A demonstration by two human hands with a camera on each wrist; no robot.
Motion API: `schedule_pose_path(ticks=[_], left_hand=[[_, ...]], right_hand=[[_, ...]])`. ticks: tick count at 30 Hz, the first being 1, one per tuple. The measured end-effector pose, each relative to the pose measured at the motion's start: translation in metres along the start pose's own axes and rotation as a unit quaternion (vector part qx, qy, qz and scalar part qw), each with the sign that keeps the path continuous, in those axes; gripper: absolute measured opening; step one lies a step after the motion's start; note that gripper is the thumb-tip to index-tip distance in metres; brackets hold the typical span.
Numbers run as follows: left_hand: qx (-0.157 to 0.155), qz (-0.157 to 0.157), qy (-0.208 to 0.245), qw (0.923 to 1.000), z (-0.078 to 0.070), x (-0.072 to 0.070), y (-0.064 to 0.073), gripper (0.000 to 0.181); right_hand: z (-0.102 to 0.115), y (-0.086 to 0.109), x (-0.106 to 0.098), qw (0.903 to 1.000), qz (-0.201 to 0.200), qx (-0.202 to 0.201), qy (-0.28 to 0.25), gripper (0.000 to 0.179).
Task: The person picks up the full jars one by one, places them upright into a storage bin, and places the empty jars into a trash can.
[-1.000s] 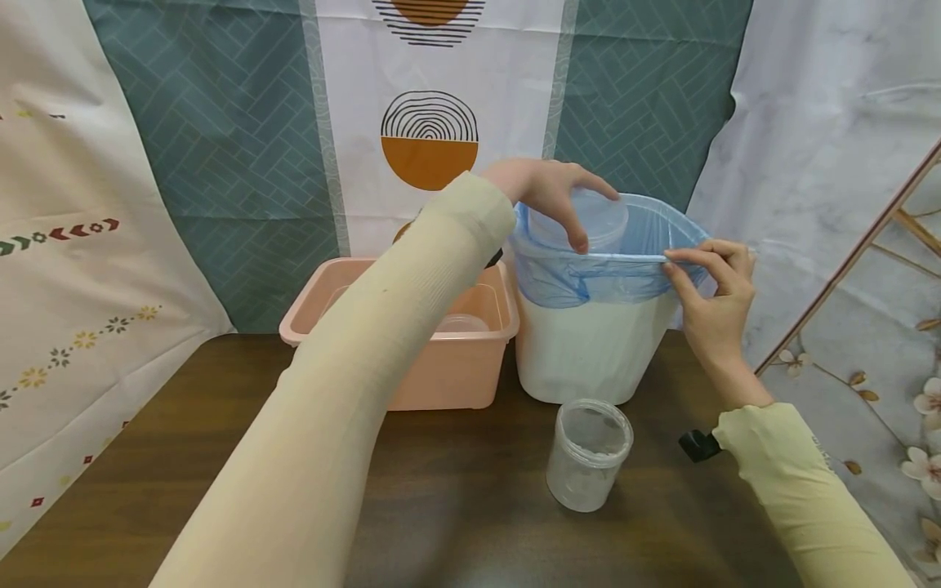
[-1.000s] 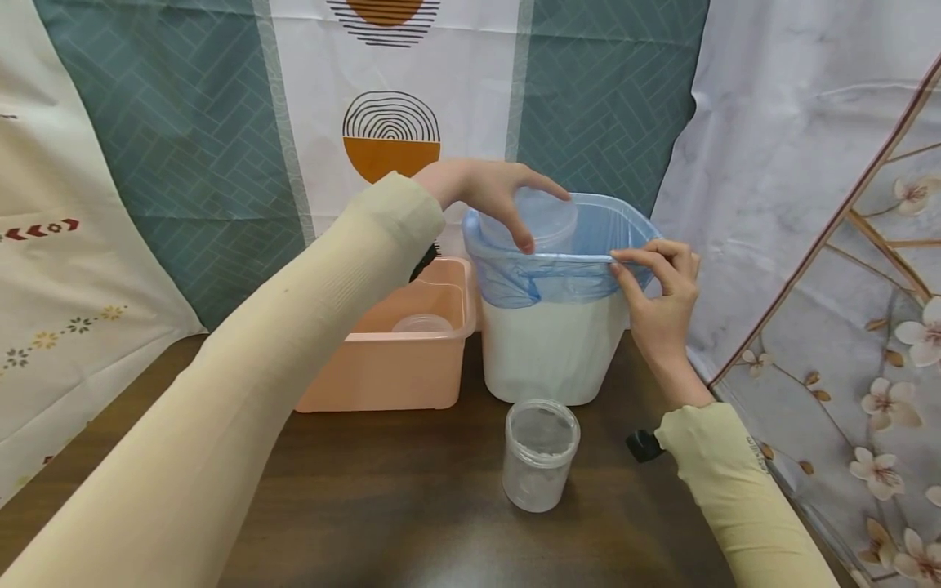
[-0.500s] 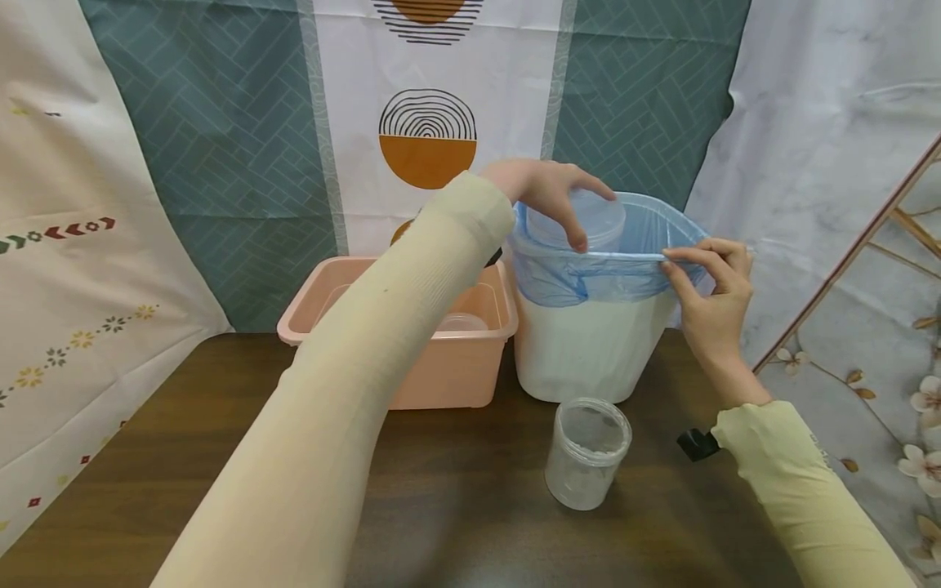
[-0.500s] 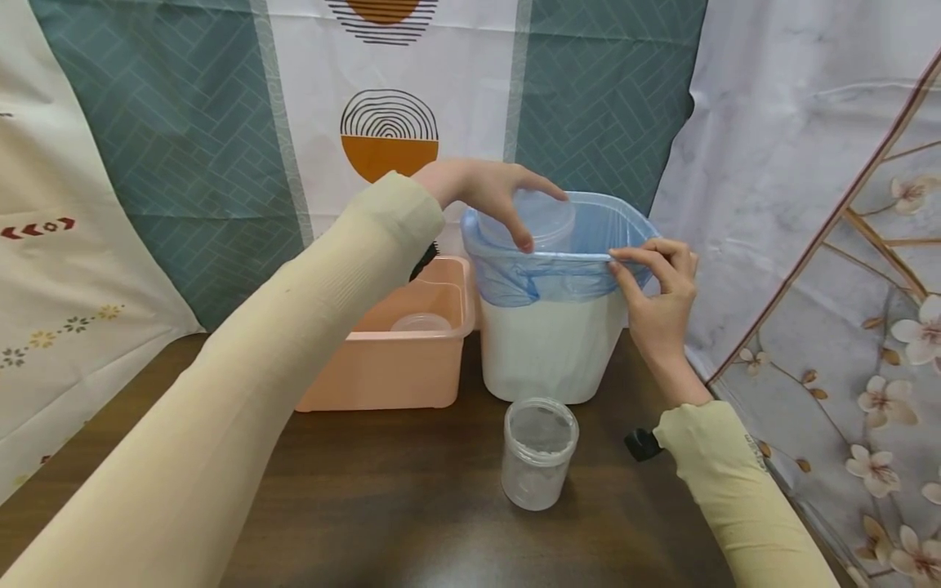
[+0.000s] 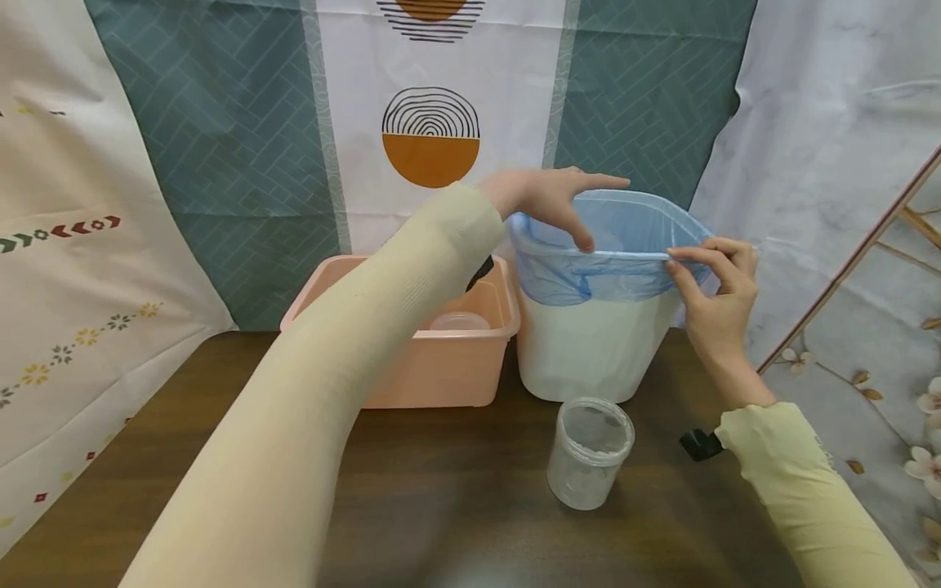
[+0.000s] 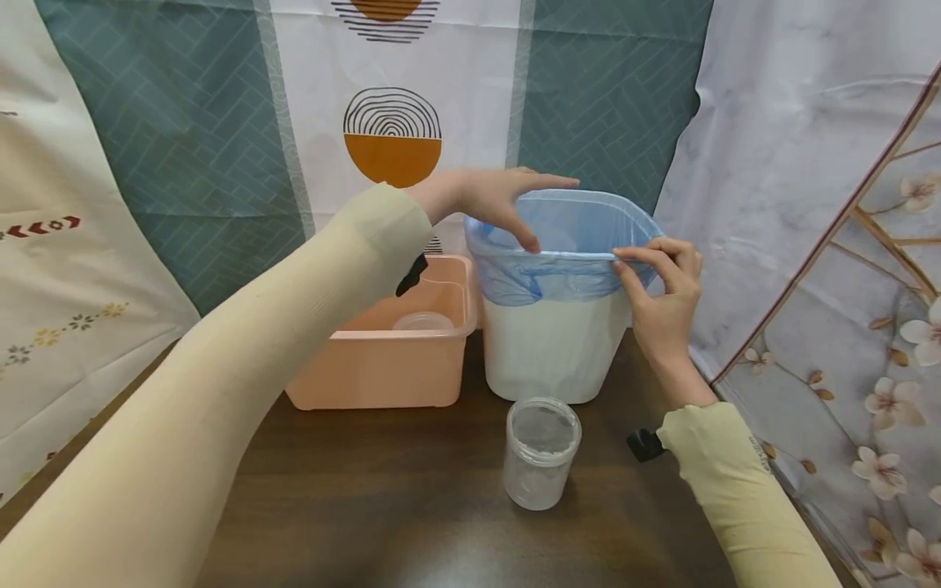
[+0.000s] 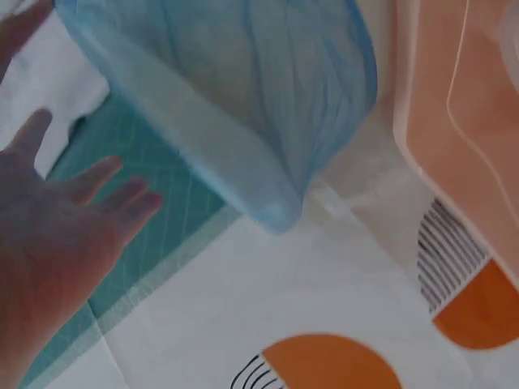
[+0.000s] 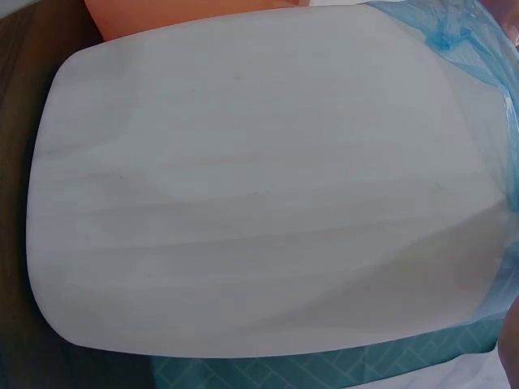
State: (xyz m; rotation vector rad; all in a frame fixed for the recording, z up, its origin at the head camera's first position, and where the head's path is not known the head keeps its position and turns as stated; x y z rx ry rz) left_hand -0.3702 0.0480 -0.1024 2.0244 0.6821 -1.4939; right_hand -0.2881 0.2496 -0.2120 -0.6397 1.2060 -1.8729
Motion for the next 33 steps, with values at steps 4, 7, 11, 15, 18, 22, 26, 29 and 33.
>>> schedule_pose_path(ticks=[4,7,11,15,18,22,26,29,33], left_hand=[[0.043,-0.072,0.005,0.9964,0.000,0.009,0.008,0.089],[0.082,-0.120,0.014,0.9892,0.002,0.018,0.018,0.084],[0.135,-0.182,0.033,0.9734,0.000,0.033,0.031,0.078],[0.176,-0.236,0.064,0.9534,-0.007,0.048,0.046,0.072],[0.195,-0.250,0.086,0.9446,-0.014,0.061,0.056,0.069],[0.223,-0.243,0.102,0.9384,-0.023,0.082,0.064,0.068],[0.248,-0.230,0.111,0.9345,-0.029,0.107,0.068,0.066],[0.260,-0.211,0.109,0.9360,-0.032,0.127,0.070,0.066],[0.263,-0.170,0.100,0.9445,-0.034,0.151,0.070,0.068]], right_hand=[[0.003,0.000,0.000,1.0000,0.000,-0.001,0.001,0.012],[0.003,-0.001,0.000,1.0000,0.003,-0.001,-0.001,0.012],[0.003,-0.001,0.000,1.0000,0.004,-0.004,-0.001,0.012],[0.002,-0.001,0.000,1.0000,0.004,-0.007,0.002,0.012],[0.000,-0.001,0.000,1.0000,0.006,-0.007,0.002,0.012],[-0.002,-0.001,-0.001,0.9999,0.009,-0.009,0.003,0.012],[-0.009,-0.001,-0.001,0.9998,0.011,-0.013,0.009,0.012],[-0.019,-0.001,-0.002,0.9997,0.011,-0.016,0.016,0.012],[-0.026,0.000,-0.002,0.9995,0.009,-0.018,0.023,0.012]])
Point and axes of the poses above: each hand's wrist, its own y-axis away from the middle knuckle, its own x-axis out of the palm, z = x × y, the point moved 4 cm from there along -y, towards the middle knuckle, and after that the axes turned 3 degrees about y, right-handed, at the moved point
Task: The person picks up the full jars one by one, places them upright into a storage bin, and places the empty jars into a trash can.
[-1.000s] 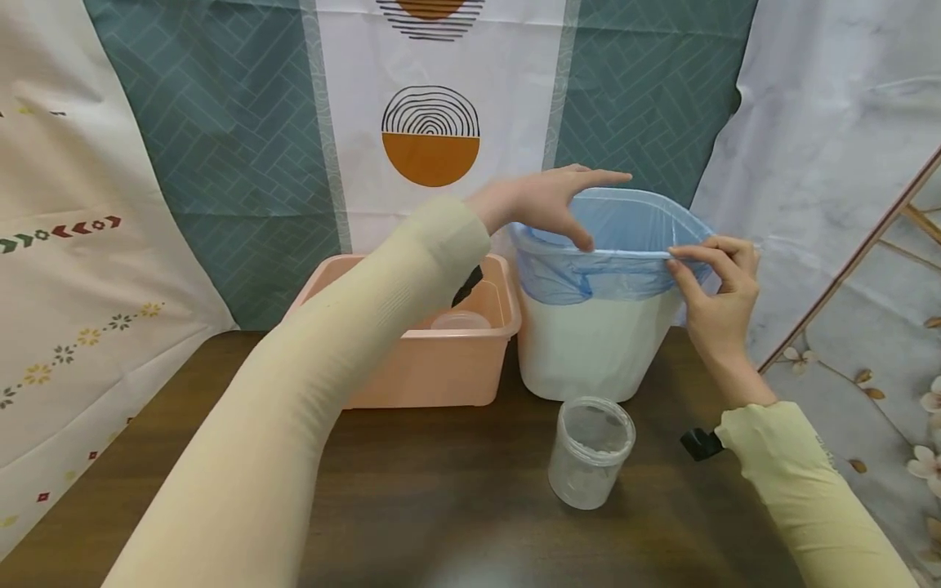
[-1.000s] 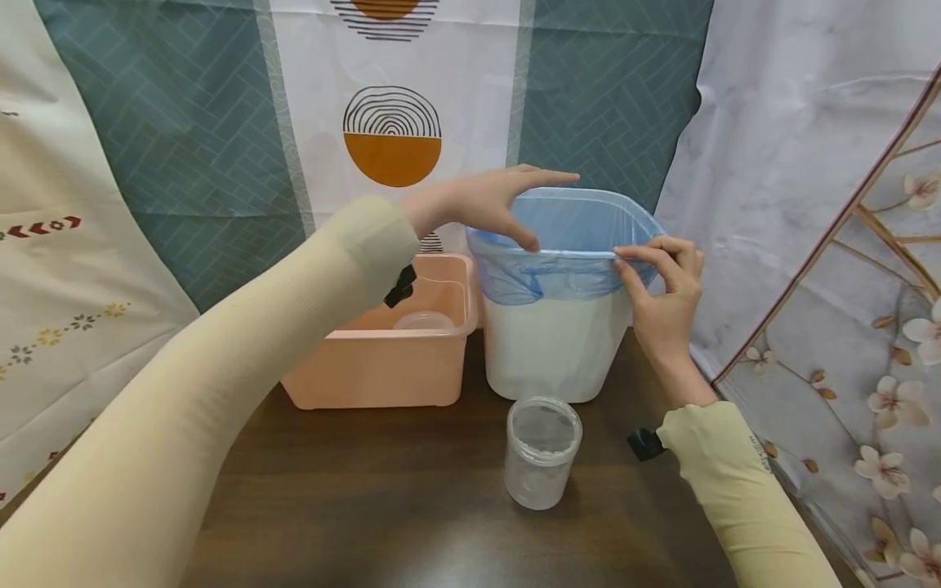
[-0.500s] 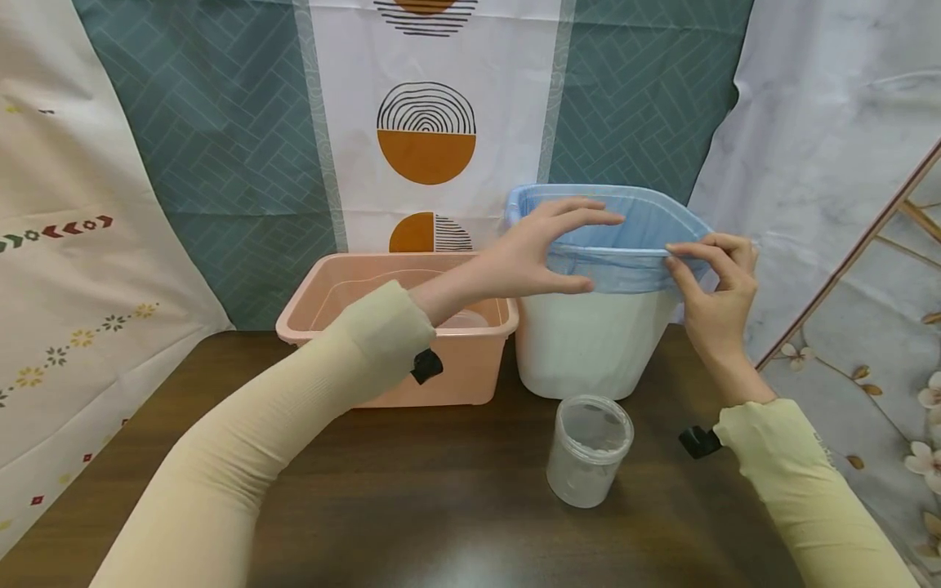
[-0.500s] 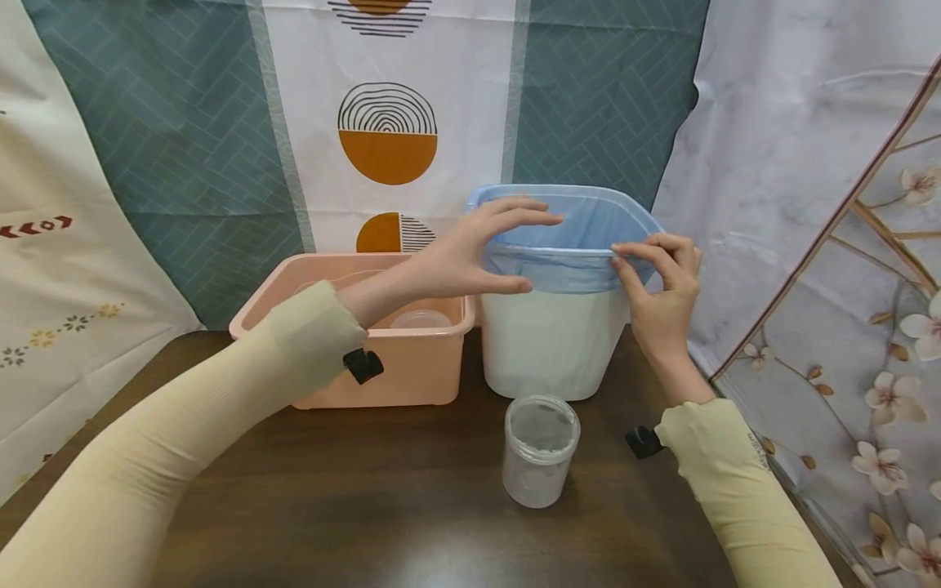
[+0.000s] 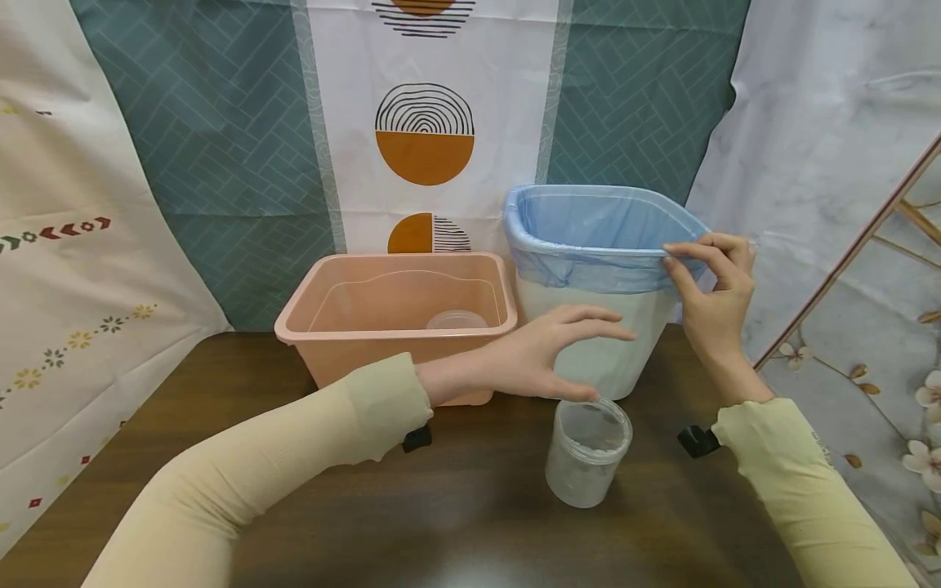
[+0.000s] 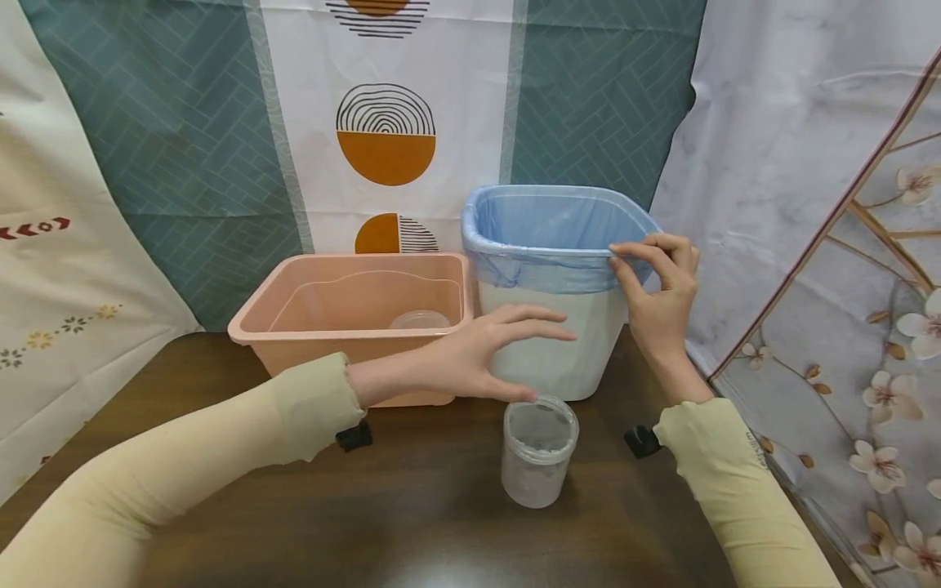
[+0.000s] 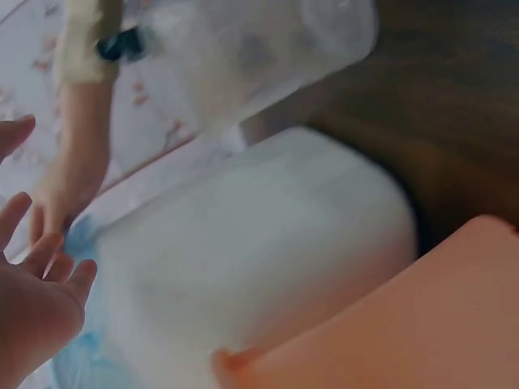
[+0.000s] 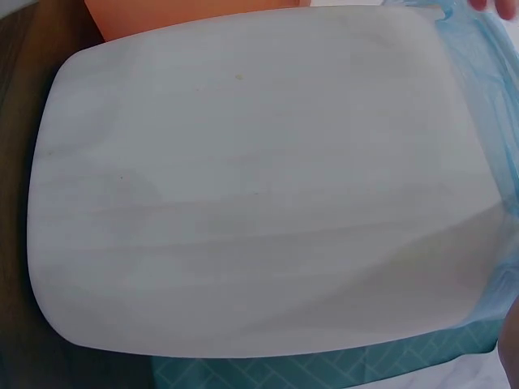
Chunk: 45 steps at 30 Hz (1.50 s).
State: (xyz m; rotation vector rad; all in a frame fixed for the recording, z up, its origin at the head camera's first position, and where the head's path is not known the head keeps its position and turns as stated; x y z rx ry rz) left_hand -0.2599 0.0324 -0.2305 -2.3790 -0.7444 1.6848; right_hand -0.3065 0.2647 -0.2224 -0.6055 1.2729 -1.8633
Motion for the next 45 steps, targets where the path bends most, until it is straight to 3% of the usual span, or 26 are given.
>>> schedule_pose_path(ticks=[6,13,17,25,35,45], left_hand=[[-0.017,0.058,0.007,0.9981,0.008,0.029,0.013,0.070],[-0.038,0.107,0.006,0.9936,0.015,0.063,0.030,0.069],[-0.049,0.122,-0.004,0.9913,0.016,0.076,0.036,0.070],[-0.049,0.097,-0.022,0.9939,0.021,0.081,0.031,0.062],[-0.062,0.138,-0.033,0.9879,0.019,0.073,0.014,0.068],[-0.068,0.167,-0.048,0.9825,0.016,0.068,0.007,0.067]], right_hand=[[0.006,0.000,0.001,1.0000,-0.004,0.002,-0.009,0.012],[0.024,-0.001,0.001,0.9997,-0.006,0.008,-0.022,0.012],[0.029,-0.001,0.000,0.9997,-0.008,0.006,-0.023,0.012],[0.030,-0.001,0.001,0.9997,-0.007,0.005,-0.025,0.012],[0.030,-0.002,0.000,0.9996,-0.011,0.002,-0.027,0.011],[0.027,-0.001,0.001,0.9997,-0.003,0.009,-0.023,0.012]])
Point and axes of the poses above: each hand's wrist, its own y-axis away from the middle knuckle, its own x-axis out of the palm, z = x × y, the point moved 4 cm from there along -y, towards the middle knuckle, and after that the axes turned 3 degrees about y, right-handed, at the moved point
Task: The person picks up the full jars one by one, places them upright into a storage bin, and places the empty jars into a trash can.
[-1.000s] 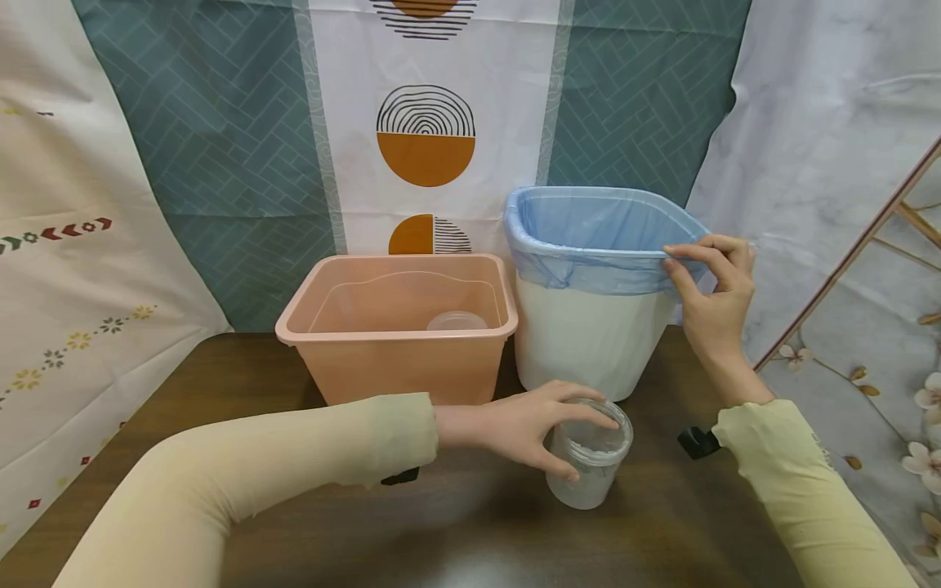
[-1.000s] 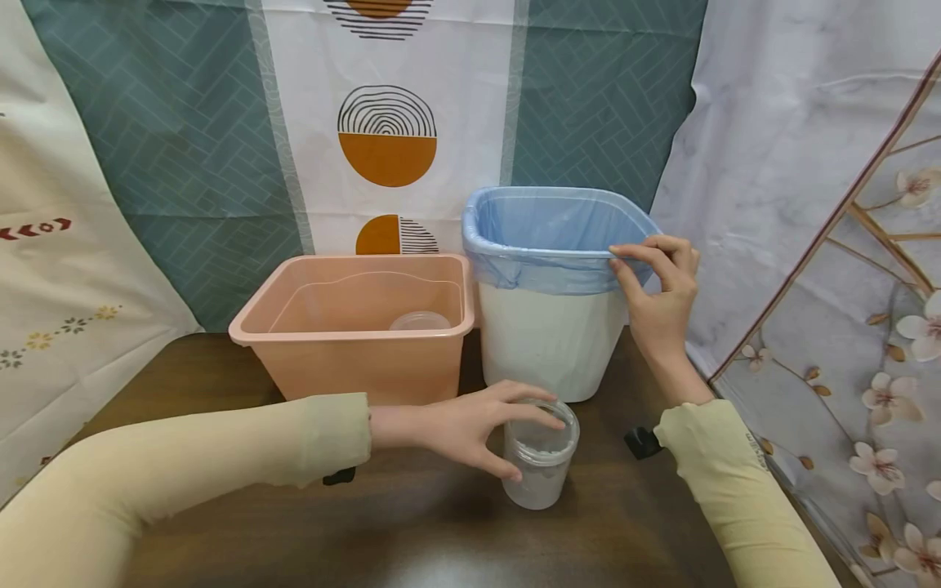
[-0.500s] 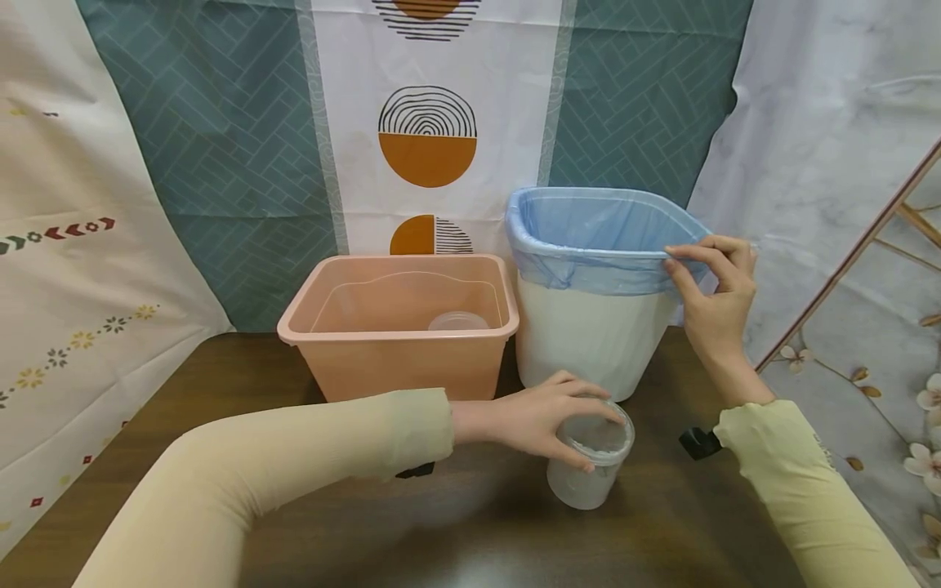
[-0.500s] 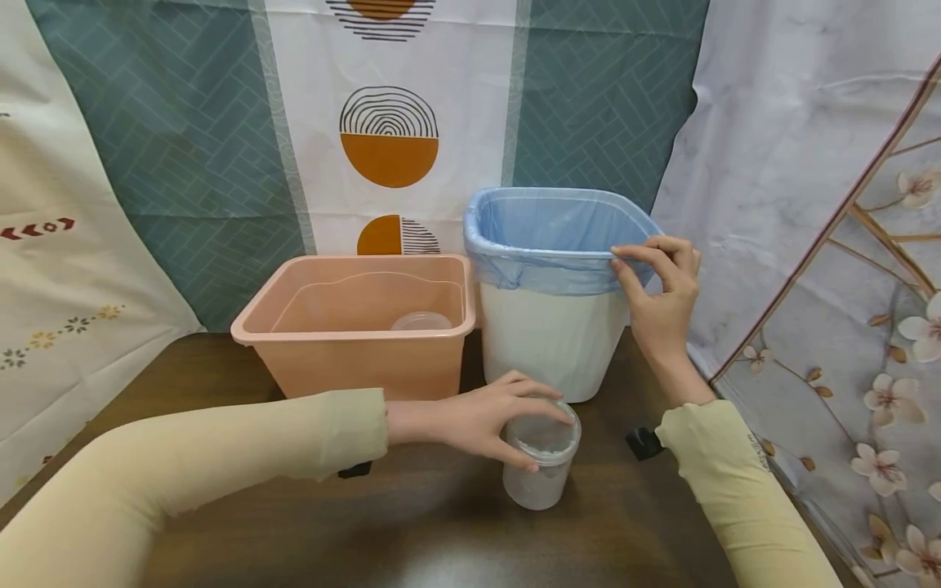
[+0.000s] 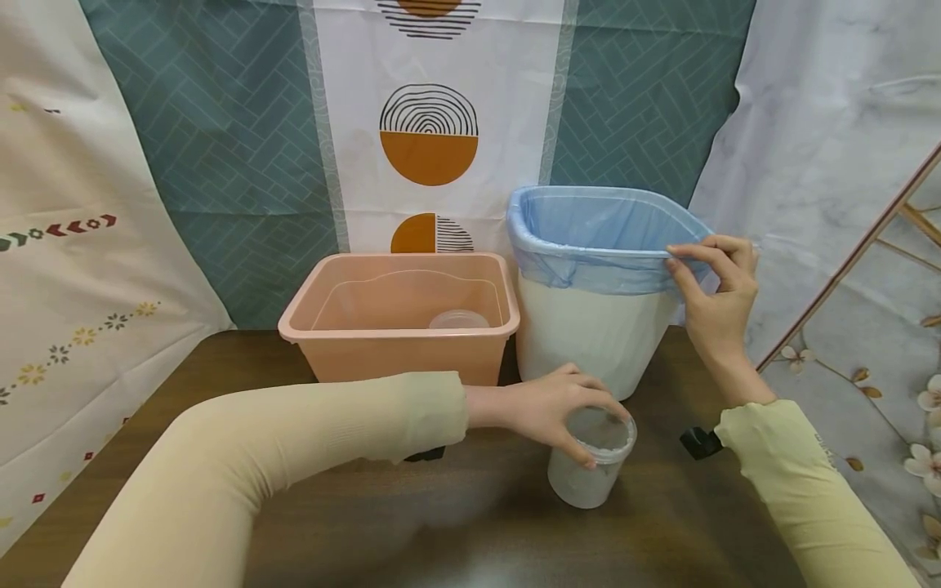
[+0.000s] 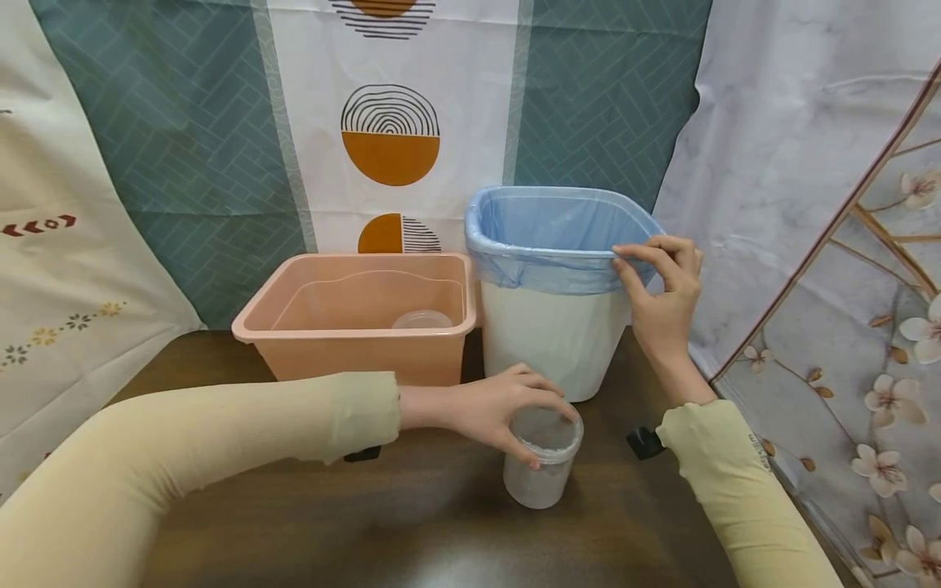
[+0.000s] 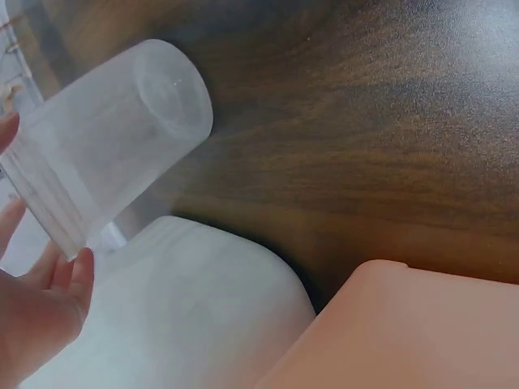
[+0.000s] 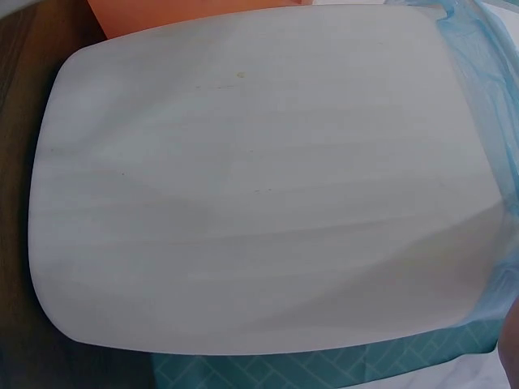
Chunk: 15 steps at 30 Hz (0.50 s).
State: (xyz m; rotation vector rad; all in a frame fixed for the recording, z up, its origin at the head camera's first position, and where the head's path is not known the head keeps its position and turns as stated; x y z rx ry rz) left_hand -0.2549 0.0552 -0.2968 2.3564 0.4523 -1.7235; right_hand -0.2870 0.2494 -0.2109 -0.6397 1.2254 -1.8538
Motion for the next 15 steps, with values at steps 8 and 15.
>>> schedule_pose_path(ticks=[8,15], left_hand=[[0.006,0.003,-0.014,0.9999,-0.002,-0.016,0.000,0.067],[-0.032,0.006,0.002,0.9995,-0.001,-0.038,0.004,0.068]], right_hand=[[-0.011,0.000,-0.001,1.0000,0.002,-0.003,0.005,0.012],[-0.028,-0.001,-0.002,0.9999,-0.003,0.003,0.011,0.012]])
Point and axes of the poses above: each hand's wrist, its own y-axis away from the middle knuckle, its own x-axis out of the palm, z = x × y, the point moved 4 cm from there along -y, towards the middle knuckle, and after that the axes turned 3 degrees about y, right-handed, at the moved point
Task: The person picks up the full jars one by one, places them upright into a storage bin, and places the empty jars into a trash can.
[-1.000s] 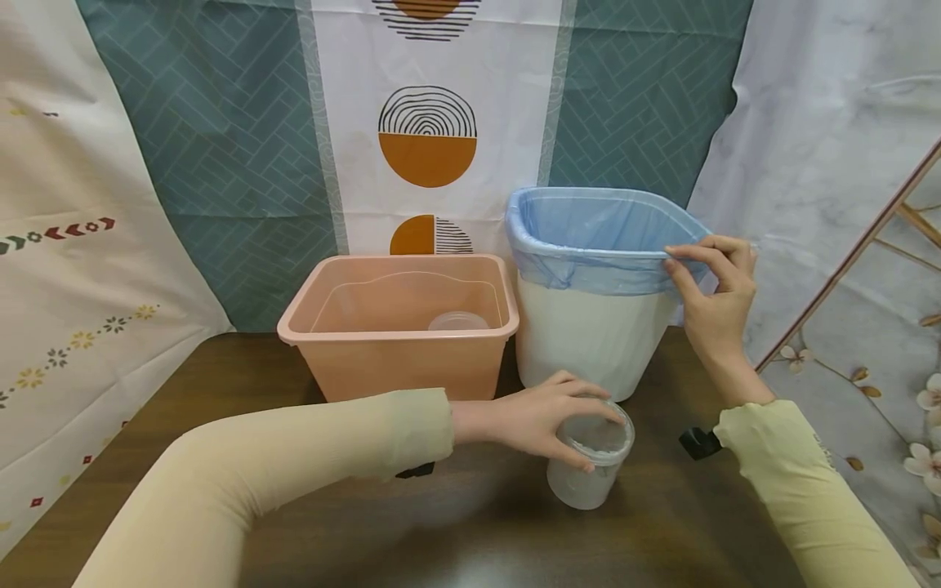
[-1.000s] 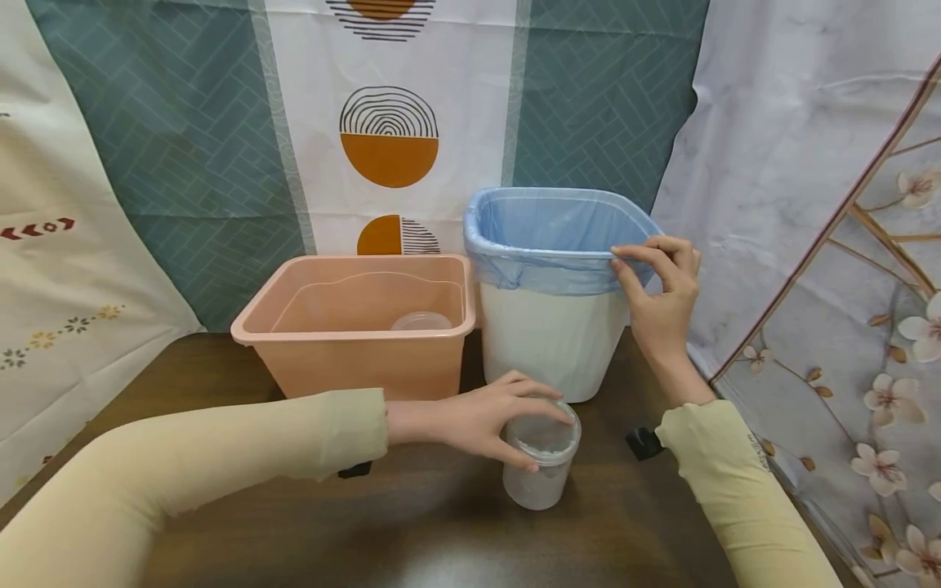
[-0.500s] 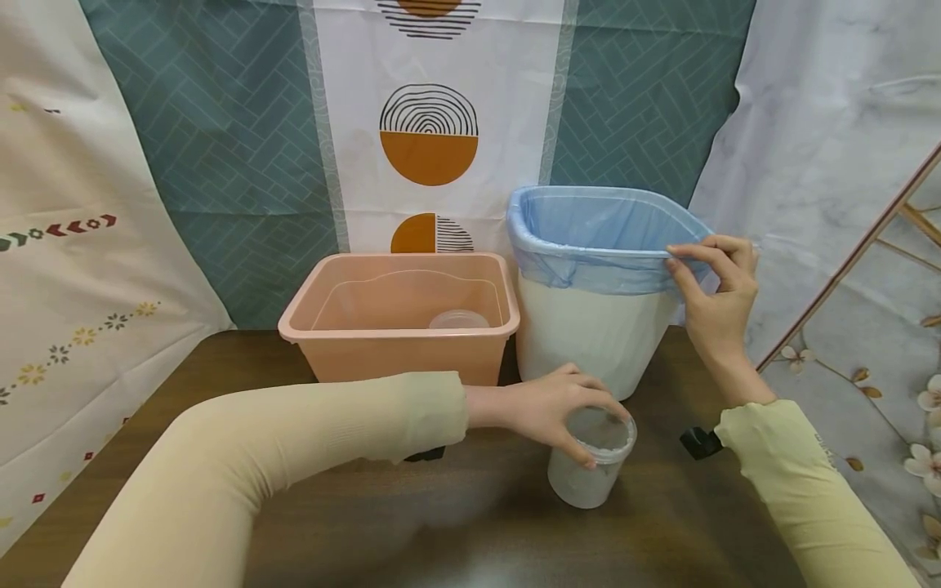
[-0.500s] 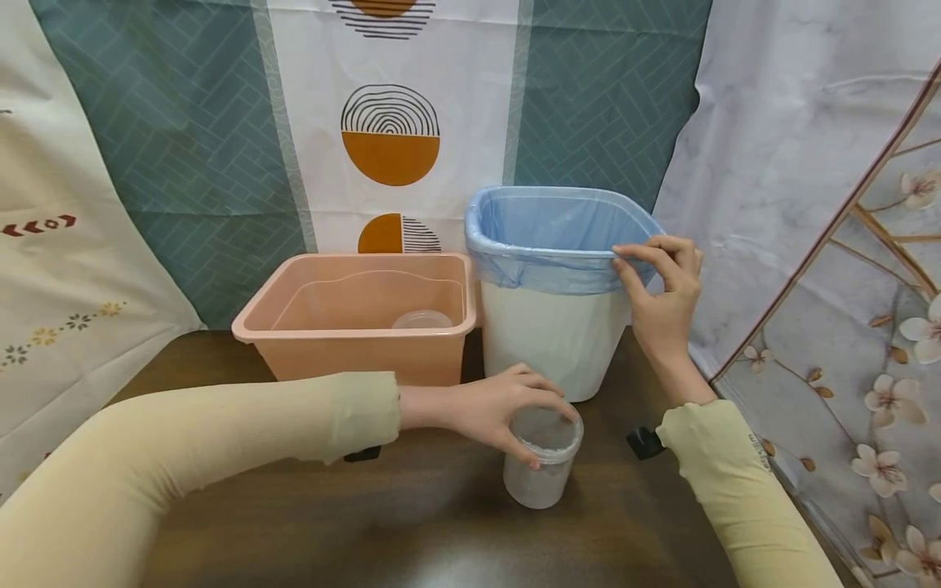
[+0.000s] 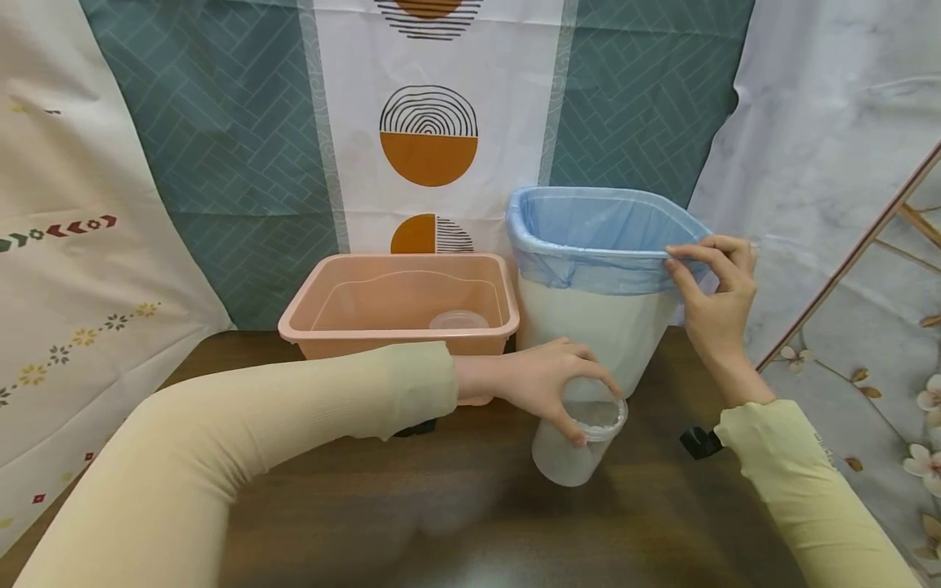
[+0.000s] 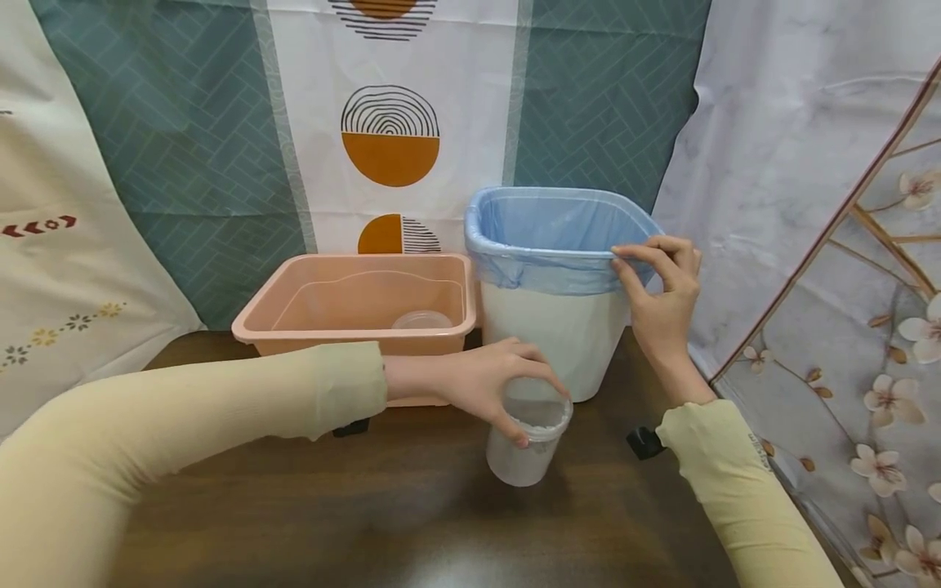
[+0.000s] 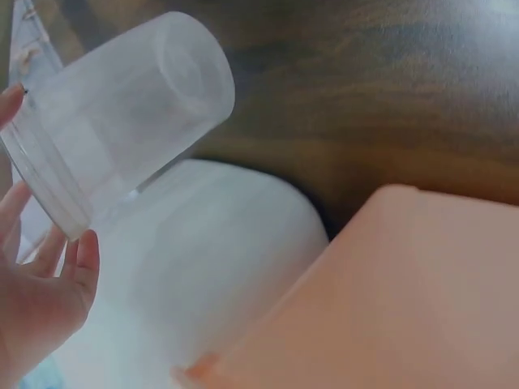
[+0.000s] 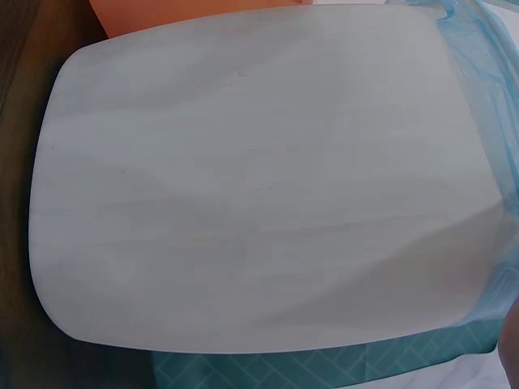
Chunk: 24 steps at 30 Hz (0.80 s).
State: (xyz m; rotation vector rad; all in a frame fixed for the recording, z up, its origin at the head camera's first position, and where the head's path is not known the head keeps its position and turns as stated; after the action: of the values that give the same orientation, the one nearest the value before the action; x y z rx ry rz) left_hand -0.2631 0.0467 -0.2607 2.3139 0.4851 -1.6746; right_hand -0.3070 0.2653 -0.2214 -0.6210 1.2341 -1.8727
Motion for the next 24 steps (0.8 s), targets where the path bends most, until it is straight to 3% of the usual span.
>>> schedule_pose_path(ticks=[5,12,24], left_hand=[[-0.008,0.019,0.012,0.9997,-0.001,-0.018,0.003,0.071],[0.009,0.092,0.017,0.9956,-0.006,-0.044,0.013,0.072],[-0.008,0.185,0.024,0.9824,-0.007,-0.074,0.025,0.075]], right_hand=[[-0.006,0.000,-0.001,1.0000,0.000,-0.006,0.004,0.012],[0.000,0.000,0.000,1.0000,-0.001,-0.005,0.004,0.012],[0.014,0.000,0.001,1.0000,-0.002,-0.006,-0.003,0.012]])
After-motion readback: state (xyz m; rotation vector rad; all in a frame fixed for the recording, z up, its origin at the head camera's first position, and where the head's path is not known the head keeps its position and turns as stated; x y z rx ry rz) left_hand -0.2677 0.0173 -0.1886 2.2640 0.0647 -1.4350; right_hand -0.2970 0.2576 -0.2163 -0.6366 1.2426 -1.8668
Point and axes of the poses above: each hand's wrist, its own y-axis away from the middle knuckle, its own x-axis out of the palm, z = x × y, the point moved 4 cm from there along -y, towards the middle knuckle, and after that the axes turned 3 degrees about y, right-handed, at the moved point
